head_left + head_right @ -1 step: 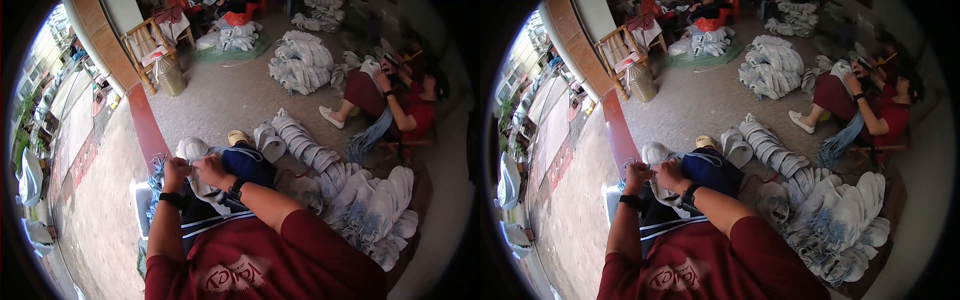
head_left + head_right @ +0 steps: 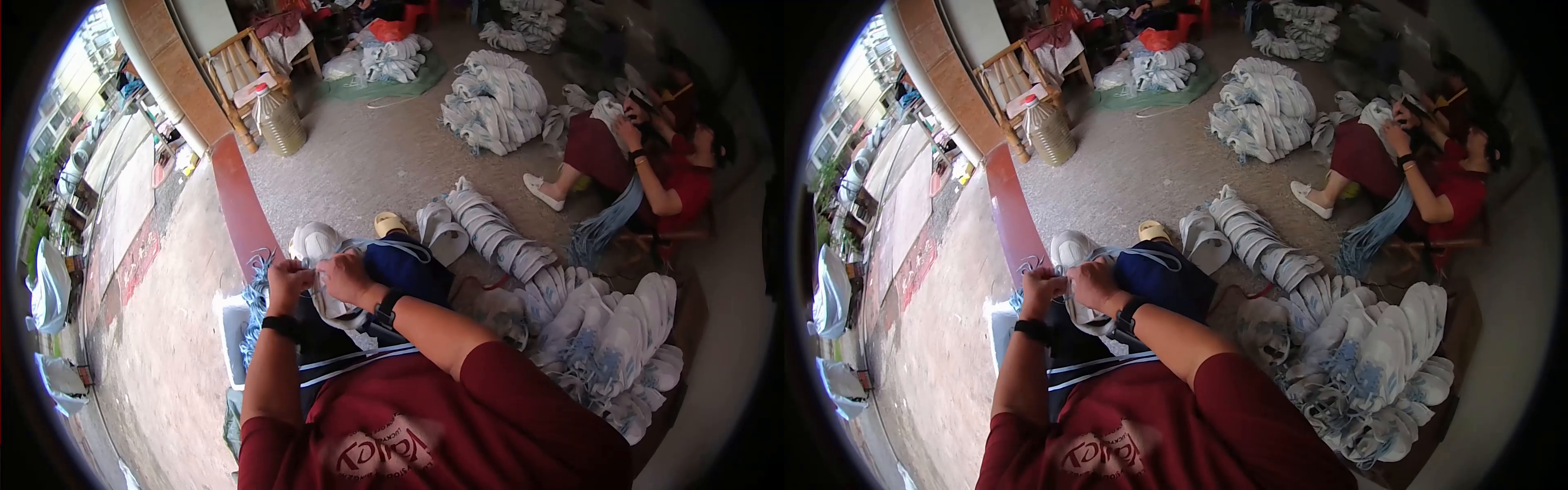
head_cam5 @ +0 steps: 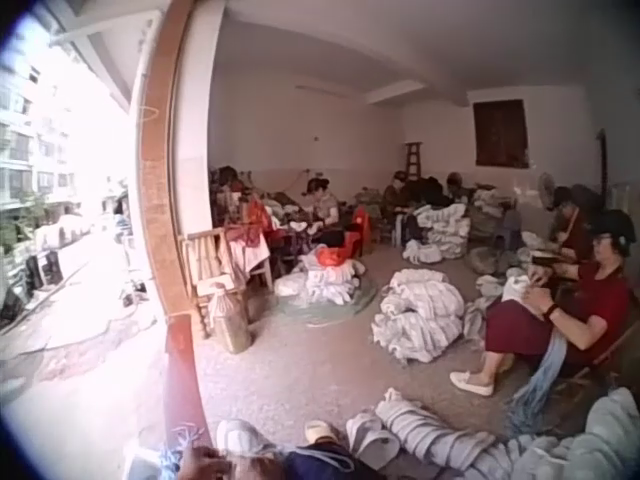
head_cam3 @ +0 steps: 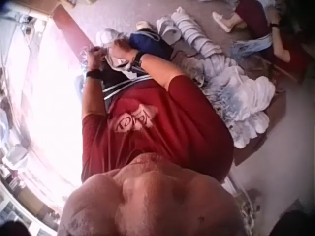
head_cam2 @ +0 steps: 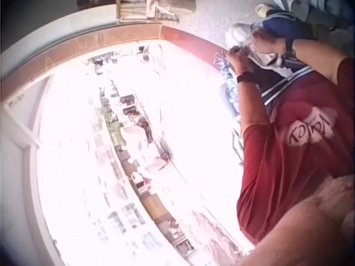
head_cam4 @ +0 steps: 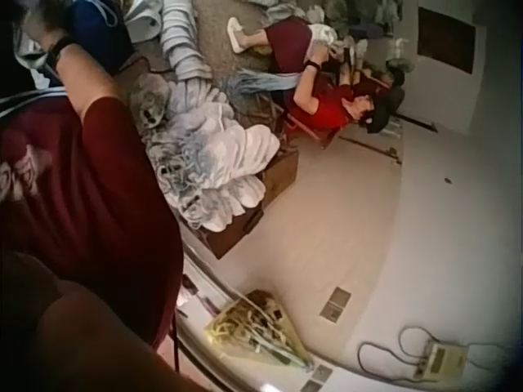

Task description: Lacing up a pair of white and blue athletic shoes.

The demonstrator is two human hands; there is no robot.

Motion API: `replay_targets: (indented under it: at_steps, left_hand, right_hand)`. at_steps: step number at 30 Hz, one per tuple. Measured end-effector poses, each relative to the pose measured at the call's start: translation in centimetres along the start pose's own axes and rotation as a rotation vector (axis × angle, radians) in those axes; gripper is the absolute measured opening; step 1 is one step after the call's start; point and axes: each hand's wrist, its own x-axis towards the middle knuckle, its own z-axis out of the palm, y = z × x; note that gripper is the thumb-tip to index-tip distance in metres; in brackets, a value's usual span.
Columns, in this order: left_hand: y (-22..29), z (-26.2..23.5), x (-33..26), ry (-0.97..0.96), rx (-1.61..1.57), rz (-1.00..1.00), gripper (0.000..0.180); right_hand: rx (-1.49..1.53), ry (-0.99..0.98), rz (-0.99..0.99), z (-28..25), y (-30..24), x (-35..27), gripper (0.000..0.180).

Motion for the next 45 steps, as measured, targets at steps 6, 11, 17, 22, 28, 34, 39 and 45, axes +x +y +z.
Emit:
replay_targets:
  at_steps: [6,11,17,22,28,34,39,45]
  left_hand:
    - [-2.7,2.8,-2.0,0.346,-0.051,0.179,0.012]
    - [-1.7,3.0,-2.2,0.3,0.923,0.534,0.022]
    - [0.7,2.7,-2.7,0.055,1.064,0.426,0.02]
    - [-0.5,2.7,-2.0,0.161,0.987,0.333,0.019]
    - [-3.3,0.4,-2.6,0.196,0.477,0.406,0.015]
    - [-4.3,0.4,-1.5,0.159,0.395,0.393,0.015]
    - [-2.9,0.2,-1.3,0.148,0.308,0.326,0.016]
    - [-2.6,0.9,-2.6,0.142,-0.014,0.201,0.013]
  right_hand:
    - [-0.138,-0.027,-0.121,0.0,-0.9,0.2,0.008]
    - [-0.051,0.067,-0.051,1.6,0.2,0.5,0.012]
    - [-0.035,0.058,-0.098,1.4,0.8,0.4,0.013]
    - [-0.16,-0.058,-0.136,1.4,0.9,0.7,0.01]
    - [-0.268,-0.189,-0.201,1.2,-0.3,0.1,0.009]
    - [-0.477,-0.171,-0.457,2.1,-1.2,1.3,0.012]
    - [-0.593,-0.252,-0.573,-0.4,-1.8,2.6,0.01]
    - [0.591,-0.288,0.0,-11.9,1.4,2.0,0.01]
